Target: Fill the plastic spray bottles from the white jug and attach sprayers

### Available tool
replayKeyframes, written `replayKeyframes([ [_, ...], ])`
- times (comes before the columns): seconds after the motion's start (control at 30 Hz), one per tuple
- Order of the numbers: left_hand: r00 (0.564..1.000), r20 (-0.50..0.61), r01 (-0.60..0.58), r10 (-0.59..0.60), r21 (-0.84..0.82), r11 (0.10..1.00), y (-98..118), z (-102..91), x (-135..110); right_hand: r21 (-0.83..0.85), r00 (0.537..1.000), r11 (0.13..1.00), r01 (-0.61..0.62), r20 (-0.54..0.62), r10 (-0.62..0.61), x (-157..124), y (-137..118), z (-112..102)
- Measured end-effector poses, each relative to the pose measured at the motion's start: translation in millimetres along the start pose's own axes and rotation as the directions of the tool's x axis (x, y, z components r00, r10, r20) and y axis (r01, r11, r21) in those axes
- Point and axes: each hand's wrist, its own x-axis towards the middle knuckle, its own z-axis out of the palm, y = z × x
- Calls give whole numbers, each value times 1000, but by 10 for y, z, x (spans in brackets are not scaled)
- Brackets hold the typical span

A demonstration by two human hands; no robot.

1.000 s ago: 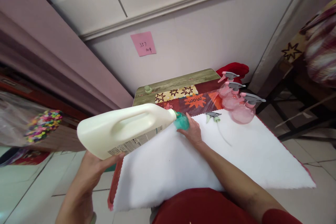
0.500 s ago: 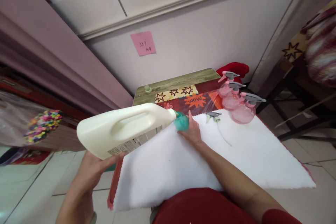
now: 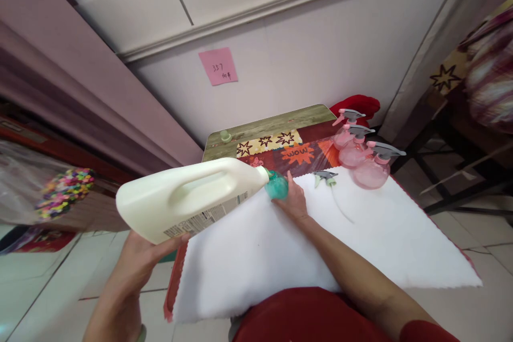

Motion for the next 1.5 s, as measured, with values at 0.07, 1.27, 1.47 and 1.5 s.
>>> replayKeyframes([
  [0.07, 1000, 0, 10, -10, 6, 1000, -10, -13, -1, -3, 1000, 1000, 4, -6, -4, -1, 1, 3],
  [1.27, 1000, 0, 14, -14, 24, 1000, -18, -23, 26, -1, 1000, 1000, 12, -11, -12, -8, 8, 10],
  [1.47, 1000, 8, 12, -12, 15, 1000, 9, -6, 8, 13, 1000, 1000, -2, 10, 2, -4, 26, 16],
  [1.5, 1000, 8, 12, -13, 18, 1000, 14, -5, 9, 15, 1000, 1000, -3, 11, 3, -4, 26, 15],
])
